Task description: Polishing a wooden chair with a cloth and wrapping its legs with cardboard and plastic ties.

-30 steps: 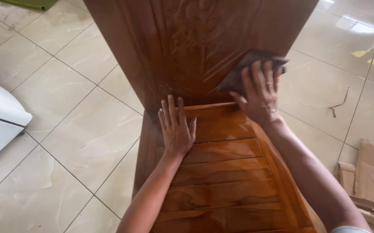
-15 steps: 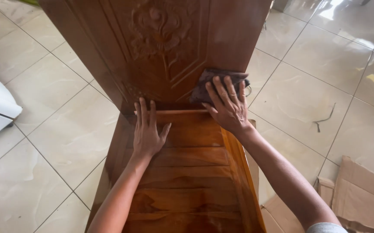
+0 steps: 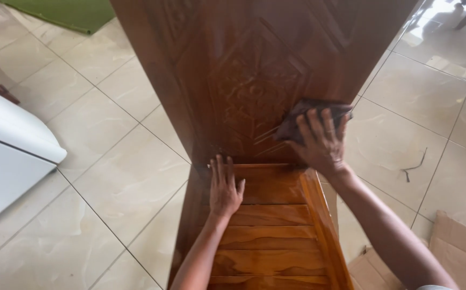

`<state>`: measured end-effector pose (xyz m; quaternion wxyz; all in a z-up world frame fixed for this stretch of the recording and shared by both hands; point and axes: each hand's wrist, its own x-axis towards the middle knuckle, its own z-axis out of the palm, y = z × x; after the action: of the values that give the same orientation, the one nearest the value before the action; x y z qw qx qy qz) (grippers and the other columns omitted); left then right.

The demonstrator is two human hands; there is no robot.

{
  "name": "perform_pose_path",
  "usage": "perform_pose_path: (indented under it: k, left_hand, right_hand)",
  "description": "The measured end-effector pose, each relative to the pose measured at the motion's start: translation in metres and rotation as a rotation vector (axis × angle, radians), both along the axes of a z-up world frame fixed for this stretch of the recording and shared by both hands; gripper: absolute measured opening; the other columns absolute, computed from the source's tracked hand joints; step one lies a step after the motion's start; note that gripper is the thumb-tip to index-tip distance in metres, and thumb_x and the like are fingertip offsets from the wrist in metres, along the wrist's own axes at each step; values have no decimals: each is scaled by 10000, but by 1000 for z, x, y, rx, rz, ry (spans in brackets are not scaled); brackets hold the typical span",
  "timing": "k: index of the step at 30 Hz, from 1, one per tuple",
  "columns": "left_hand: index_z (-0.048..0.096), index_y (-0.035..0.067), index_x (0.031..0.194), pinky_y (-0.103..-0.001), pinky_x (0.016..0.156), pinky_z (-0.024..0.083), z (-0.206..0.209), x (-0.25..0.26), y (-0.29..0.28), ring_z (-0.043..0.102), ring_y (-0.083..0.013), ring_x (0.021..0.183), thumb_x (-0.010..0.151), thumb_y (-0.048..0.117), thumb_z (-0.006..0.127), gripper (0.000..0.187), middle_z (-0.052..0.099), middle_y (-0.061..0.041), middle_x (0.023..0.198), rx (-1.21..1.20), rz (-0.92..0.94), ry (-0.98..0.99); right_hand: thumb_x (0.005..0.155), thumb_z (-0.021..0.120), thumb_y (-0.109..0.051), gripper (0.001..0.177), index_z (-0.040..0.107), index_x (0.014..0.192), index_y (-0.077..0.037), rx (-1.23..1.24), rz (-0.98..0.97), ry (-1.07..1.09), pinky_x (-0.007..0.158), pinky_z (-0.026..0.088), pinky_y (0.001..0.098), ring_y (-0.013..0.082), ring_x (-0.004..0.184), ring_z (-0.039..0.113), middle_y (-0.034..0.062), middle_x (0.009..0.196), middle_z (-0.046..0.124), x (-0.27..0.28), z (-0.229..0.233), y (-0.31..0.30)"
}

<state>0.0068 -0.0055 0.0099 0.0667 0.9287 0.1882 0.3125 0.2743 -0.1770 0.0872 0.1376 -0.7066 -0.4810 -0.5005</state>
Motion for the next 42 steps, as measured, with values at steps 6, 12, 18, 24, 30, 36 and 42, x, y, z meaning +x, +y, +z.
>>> perform_pose_path:
  k: [6,12,18,24,30,36,42]
  left_hand:
    - [356,0,1577,-501,1109,441,16,-10,0,304,-552,1445,918,258,697,786,241,-315,1633,-12,-27,19]
    - [398,32,1558,-468,1134,433,16,-7,-1,306,-515,1460,929,293,666,731,300,-220,1643,3,16,115]
    - [454,93,1541,-529,1138,392,14,-6,-7,319,-434,1488,917,325,657,696,326,-112,1665,95,105,74]
    - [533,133,1505,-651,1197,218,91,46,15,302,-379,1525,925,352,692,640,398,-72,1643,235,98,-226]
    - [490,177,1559,-708,1192,168,225,94,61,202,-400,1545,996,470,622,648,328,-48,1677,488,-9,-343]
    - [460,272,1590,-689,1201,150,304,119,91,259,-331,1538,1057,537,571,606,344,18,1668,656,-17,-361]
    - [384,473,1610,-707,1238,125,321,109,128,119,-368,1547,1105,679,559,572,187,-30,1691,608,-47,-132]
  right_hand:
    - [968,636,-653,794,694,1409,5,128,-27,50,1112,215,730,527,1420,397,285,1528,528,-12,107,21]
    - [896,666,-524,623,697,1386,-141,20,39,68,1176,256,670,428,1413,483,136,1485,597,-29,51,14]
    - [882,702,-504,591,694,1395,-212,3,35,61,1190,292,627,357,1414,503,82,1506,592,-13,85,-8]
    - [915,701,-598,726,675,1411,-68,135,71,100,1176,235,661,452,1448,403,189,1549,524,-3,142,6]
    - [892,702,-591,752,636,1452,-93,85,61,57,1160,262,683,419,1437,447,167,1534,548,4,140,4]
    - [1001,521,-737,880,602,1485,-7,172,-3,-22,1146,221,694,485,1453,341,246,1579,450,31,229,19]
    - [1153,628,-801,1024,115,1667,-79,130,-152,205,1344,28,701,438,1609,24,186,1715,17,39,274,33]
